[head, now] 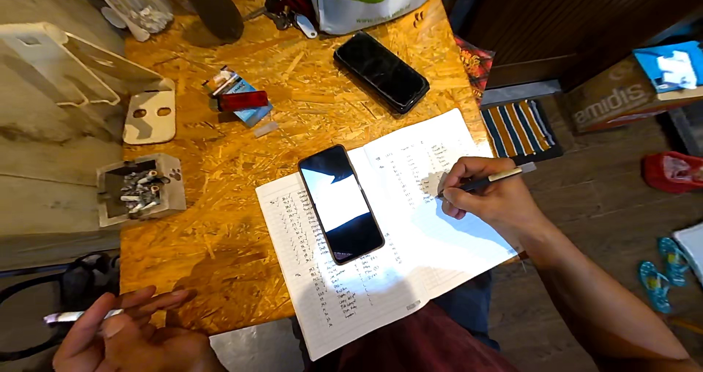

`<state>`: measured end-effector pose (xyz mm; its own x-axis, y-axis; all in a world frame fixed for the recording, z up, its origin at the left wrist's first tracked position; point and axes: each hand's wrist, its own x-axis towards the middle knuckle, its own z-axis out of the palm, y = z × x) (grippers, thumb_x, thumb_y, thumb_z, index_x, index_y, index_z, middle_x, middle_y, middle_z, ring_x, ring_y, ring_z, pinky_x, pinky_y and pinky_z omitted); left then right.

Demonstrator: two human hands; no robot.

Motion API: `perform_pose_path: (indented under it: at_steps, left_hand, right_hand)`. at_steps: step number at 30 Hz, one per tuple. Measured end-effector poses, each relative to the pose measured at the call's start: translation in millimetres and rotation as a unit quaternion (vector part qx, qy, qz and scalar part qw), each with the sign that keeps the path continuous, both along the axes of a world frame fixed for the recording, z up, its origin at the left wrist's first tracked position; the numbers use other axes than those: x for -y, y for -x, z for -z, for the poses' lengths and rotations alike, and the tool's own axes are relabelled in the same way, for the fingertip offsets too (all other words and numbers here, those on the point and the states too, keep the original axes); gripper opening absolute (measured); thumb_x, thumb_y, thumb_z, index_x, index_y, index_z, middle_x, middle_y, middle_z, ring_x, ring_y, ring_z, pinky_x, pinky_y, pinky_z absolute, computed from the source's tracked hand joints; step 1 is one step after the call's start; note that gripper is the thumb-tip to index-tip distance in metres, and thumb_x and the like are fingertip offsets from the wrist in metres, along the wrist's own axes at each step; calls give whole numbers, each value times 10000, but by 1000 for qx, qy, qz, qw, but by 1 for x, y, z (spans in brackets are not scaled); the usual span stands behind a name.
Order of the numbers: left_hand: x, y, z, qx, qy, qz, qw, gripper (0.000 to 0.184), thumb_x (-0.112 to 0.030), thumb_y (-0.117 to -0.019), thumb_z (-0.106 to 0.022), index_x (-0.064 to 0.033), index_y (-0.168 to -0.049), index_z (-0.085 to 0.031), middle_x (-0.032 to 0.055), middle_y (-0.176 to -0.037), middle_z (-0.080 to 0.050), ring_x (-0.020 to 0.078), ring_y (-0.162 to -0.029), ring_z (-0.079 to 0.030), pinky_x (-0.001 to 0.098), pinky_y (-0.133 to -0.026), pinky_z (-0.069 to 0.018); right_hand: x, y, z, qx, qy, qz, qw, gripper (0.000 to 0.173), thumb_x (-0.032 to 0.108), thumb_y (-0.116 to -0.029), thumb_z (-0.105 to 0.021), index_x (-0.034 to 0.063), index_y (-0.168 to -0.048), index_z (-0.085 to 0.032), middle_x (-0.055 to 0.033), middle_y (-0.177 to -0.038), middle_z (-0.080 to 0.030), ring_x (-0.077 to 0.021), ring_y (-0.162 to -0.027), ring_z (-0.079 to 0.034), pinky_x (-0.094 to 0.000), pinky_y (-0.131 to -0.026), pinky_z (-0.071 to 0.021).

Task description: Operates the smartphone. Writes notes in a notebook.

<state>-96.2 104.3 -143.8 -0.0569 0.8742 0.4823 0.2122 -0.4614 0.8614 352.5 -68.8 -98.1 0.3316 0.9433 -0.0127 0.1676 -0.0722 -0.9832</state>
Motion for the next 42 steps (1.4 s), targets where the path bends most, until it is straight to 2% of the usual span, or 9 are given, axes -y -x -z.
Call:
perform_pose_path:
  at_steps: [8,13,19,25,28,34,42]
  left_hand:
    - [3,-1,-4,-12,-3,0,1000,266,-76,-1081,-325,31,-1243,-508,27,-988,-671,150,-755,-699,322,-706,-624]
    - [2,1,-3,-13,-25,18,999,275,-139,-1100,-352,3,-1247,-535,0,-968,-686,142,-769,-705,325,-713,-629]
    - [0,9,4,6,-36,30,999,297,-151,-1100,-378,14,-1257,-568,46,-965,-703,175,-731,-698,351,-681,-622]
    - [3,-3,-7,17,-52,33,998,278,-119,-1094,-388,-49,-1254,-604,10,-1012,-728,156,-766,-716,331,-677,-629]
    - [4,-6,-11,19,-58,32,998,283,-120,-1098,-391,-76,-1253,-623,-7,-983,-730,147,-767,-716,319,-669,-629]
    - [4,-9,-12,43,-74,40,995,261,-85,-1088,-413,-68,-1219,-638,-5,-982,-744,139,-762,-724,316,-671,-636]
    - [3,-8,-11,52,-70,46,995,270,-111,-1094,-413,-88,-1225,-647,-1,-984,-747,152,-762,-730,325,-657,-641]
  right_hand:
    - [1,1,3,16,-12,1,1000,49,25,-866,-683,64,-845,-662,-34,-689,-683,-123,-547,-656,-252,-496,-577]
    - [2,-1,4,-5,-27,-7,1000,49,39,-875,-688,77,-856,-663,-40,-725,-705,-129,-566,-672,-257,-511,-589]
    - [3,0,6,-10,-34,-6,999,48,54,-881,-696,90,-879,-664,-33,-740,-706,-131,-575,-677,-258,-521,-597]
    - [8,12,3,71,-60,-8,996,34,136,-893,-698,115,-918,-688,44,-799,-700,-52,-637,-653,-213,-558,-571]
    - [9,25,0,70,-72,-18,995,79,155,-905,-716,94,-953,-701,28,-828,-720,-65,-670,-684,-227,-588,-600]
    - [1,35,-1,52,-75,-38,995,143,159,-898,-739,91,-1020,-706,11,-868,-734,-85,-701,-699,-230,-607,-607]
    - [-3,33,7,8,-66,-30,997,101,123,-898,-736,96,-991,-706,-4,-829,-740,-108,-645,-702,-241,-564,-609]
